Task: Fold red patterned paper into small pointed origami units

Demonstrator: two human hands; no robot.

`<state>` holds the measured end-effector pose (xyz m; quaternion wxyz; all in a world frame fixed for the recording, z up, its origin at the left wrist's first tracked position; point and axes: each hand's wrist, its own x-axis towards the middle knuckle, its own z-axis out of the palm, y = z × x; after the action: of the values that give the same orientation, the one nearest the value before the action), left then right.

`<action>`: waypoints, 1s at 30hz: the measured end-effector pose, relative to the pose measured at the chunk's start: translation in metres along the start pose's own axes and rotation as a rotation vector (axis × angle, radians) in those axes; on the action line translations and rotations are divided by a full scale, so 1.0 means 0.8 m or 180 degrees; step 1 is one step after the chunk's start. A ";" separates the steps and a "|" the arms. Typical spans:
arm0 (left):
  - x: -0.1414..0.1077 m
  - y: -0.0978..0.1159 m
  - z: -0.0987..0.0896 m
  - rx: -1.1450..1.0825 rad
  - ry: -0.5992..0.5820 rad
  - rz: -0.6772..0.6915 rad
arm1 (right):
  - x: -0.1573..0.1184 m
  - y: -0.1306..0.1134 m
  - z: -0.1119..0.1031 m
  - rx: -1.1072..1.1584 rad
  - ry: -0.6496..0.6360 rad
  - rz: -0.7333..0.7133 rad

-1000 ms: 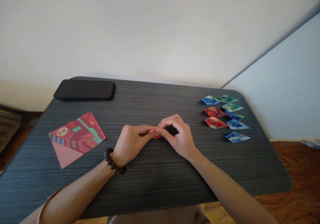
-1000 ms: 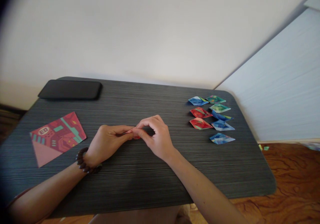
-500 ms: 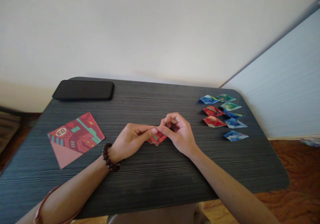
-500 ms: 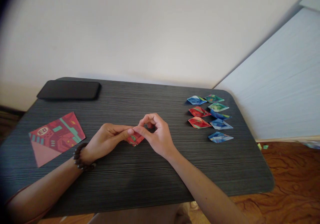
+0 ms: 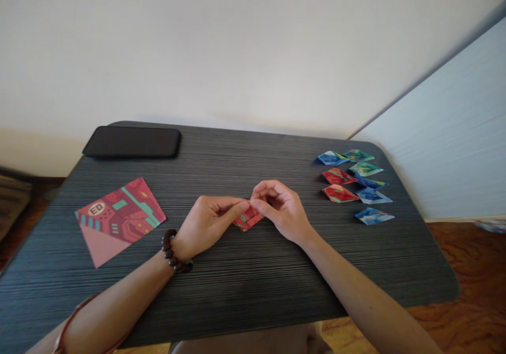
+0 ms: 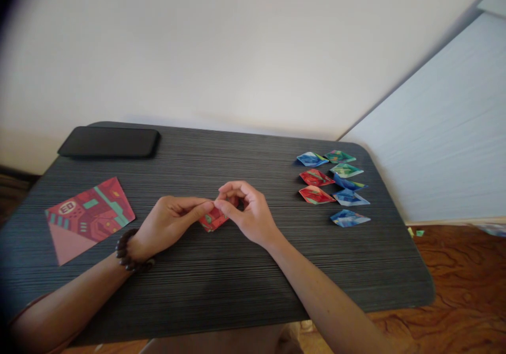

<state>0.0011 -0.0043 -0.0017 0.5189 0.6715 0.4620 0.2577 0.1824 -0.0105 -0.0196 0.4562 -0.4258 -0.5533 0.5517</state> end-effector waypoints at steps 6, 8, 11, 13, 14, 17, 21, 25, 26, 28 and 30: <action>0.002 0.003 0.000 -0.0028 0.0035 -0.0152 | -0.002 0.002 0.003 -0.0275 0.0141 -0.0237; 0.003 0.005 -0.001 -0.0038 0.0236 -0.0165 | -0.003 0.000 0.002 -0.0470 0.0221 -0.0296; 0.004 0.008 -0.003 -0.0115 0.0487 -0.0208 | -0.003 -0.003 0.002 -0.0805 0.0190 -0.0243; 0.004 0.009 -0.003 -0.0196 0.0548 -0.0251 | -0.003 -0.004 0.002 -0.0970 0.0123 -0.0188; 0.004 0.009 -0.004 -0.0249 0.0549 -0.0261 | -0.002 -0.004 0.002 -0.1013 0.0110 -0.0176; 0.004 0.010 -0.004 -0.0469 0.0452 -0.0284 | -0.001 -0.003 0.002 -0.0945 0.0122 -0.0177; 0.005 0.009 -0.006 -0.0704 0.0323 -0.0390 | 0.000 -0.003 0.002 -0.0654 0.0187 -0.0137; 0.005 0.005 -0.009 -0.0910 0.0158 -0.0490 | 0.000 -0.004 0.001 -0.0581 0.0279 -0.0051; 0.005 0.004 -0.010 -0.0987 0.0072 -0.0519 | 0.000 -0.005 0.000 -0.0614 0.0321 -0.0049; 0.004 0.003 -0.012 -0.1071 -0.0126 -0.0593 | 0.000 -0.005 -0.001 -0.0690 0.0414 -0.0069; 0.004 0.002 -0.013 -0.0950 -0.0251 -0.0674 | 0.000 -0.006 -0.001 -0.0732 0.0466 -0.0113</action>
<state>-0.0059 0.0036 0.0026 0.6546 0.5443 0.4661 0.2408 0.1833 -0.0105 -0.0152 0.4532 -0.5046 -0.5856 0.4439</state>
